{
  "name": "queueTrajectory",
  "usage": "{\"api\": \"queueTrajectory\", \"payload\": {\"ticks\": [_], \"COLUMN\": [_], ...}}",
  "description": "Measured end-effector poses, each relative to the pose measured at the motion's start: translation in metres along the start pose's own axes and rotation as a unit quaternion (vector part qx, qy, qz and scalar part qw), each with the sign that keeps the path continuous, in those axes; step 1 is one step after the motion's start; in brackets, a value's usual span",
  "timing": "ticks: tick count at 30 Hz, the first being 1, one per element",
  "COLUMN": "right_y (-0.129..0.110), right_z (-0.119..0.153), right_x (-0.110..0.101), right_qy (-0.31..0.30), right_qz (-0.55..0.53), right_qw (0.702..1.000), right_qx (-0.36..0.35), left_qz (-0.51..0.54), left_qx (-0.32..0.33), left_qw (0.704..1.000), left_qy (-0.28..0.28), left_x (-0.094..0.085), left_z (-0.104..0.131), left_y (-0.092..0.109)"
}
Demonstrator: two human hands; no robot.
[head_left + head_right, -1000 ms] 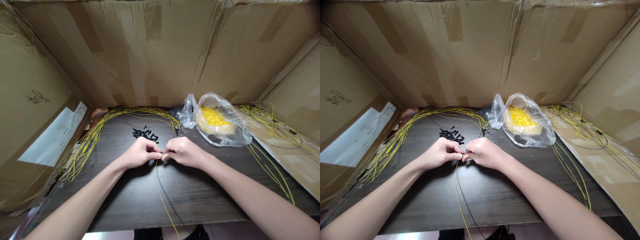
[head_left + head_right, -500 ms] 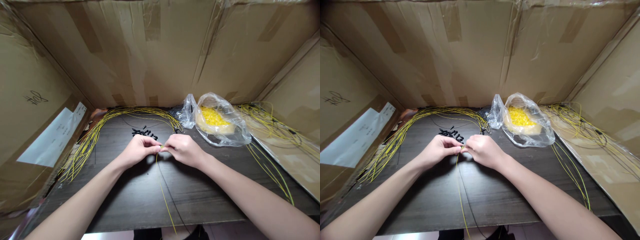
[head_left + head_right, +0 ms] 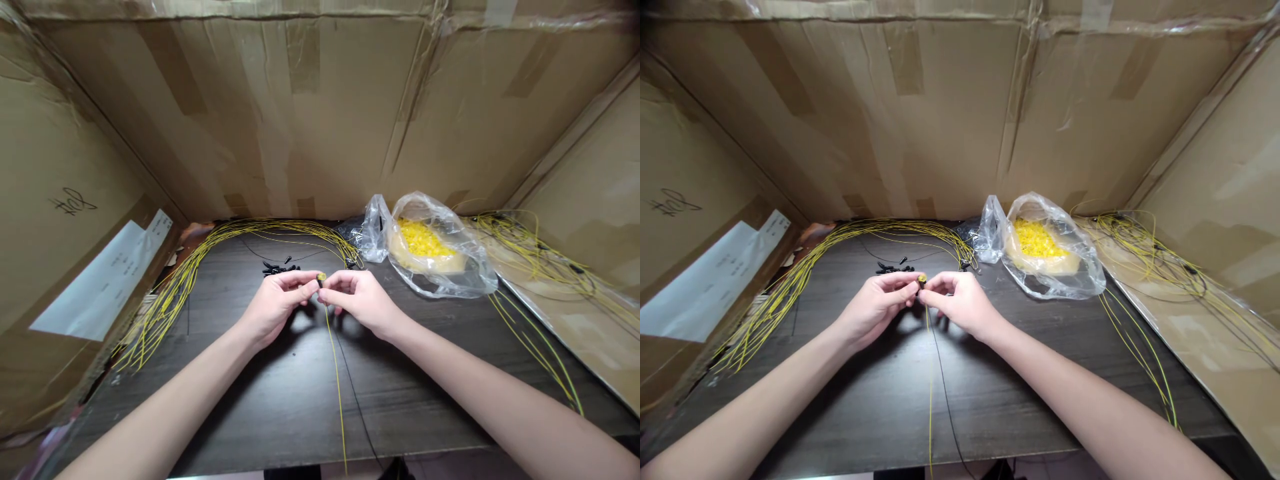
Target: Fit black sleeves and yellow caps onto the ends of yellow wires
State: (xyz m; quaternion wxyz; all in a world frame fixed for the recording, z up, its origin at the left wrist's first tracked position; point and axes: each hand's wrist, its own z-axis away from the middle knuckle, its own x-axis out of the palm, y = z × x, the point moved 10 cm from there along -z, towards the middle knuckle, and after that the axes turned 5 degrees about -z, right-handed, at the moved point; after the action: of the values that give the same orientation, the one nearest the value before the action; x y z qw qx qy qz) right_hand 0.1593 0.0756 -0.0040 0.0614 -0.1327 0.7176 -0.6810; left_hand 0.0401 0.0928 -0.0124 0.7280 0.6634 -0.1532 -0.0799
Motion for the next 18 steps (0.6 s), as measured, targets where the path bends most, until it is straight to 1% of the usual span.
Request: {"api": "queueTrajectory", "payload": {"ticks": [3, 4, 6, 7, 9, 10, 11, 12, 14, 16, 18], "right_y": [-0.002, -0.005, -0.017, -0.024, -0.045, -0.058, -0.073, -0.089, -0.119, -0.145, -0.166], "right_z": [-0.003, -0.003, -0.003, -0.001, 0.005, 0.010, 0.016, 0.023, 0.036, 0.038, 0.032], "right_x": [-0.014, -0.021, -0.044, -0.058, -0.093, -0.115, -0.140, -0.167, -0.218, -0.263, -0.303], "right_qy": [0.033, 0.044, 0.067, 0.080, 0.106, 0.129, 0.167, 0.216, 0.299, 0.341, 0.372], "right_qz": [-0.109, -0.133, -0.147, -0.138, -0.082, -0.039, 0.015, 0.081, 0.213, 0.336, 0.450], "right_qw": [0.993, 0.989, 0.985, 0.984, 0.988, 0.989, 0.985, 0.972, 0.930, 0.876, 0.808], "right_qx": [0.038, 0.048, 0.066, 0.073, 0.073, 0.062, 0.049, 0.036, 0.036, 0.053, 0.075], "left_qz": [0.001, -0.004, -0.017, -0.021, -0.025, -0.025, -0.024, -0.024, -0.025, -0.027, -0.030], "left_qx": [-0.015, -0.023, -0.039, -0.044, -0.047, -0.047, -0.046, -0.047, -0.049, -0.049, -0.048], "left_qw": [1.000, 1.000, 0.999, 0.999, 0.999, 0.999, 0.999, 0.999, 0.998, 0.998, 0.998], "left_qy": [-0.018, -0.020, -0.018, -0.016, -0.011, -0.008, -0.004, -0.002, 0.002, 0.006, 0.008], "left_x": [0.005, 0.005, 0.004, 0.003, 0.000, -0.001, -0.001, -0.002, -0.002, -0.002, -0.003], "left_z": [0.001, 0.001, 0.001, 0.001, -0.001, -0.001, -0.002, -0.003, -0.004, -0.005, -0.005], "left_y": [-0.001, -0.003, -0.007, -0.009, -0.012, -0.012, -0.013, -0.014, -0.015, -0.016, -0.017]}}
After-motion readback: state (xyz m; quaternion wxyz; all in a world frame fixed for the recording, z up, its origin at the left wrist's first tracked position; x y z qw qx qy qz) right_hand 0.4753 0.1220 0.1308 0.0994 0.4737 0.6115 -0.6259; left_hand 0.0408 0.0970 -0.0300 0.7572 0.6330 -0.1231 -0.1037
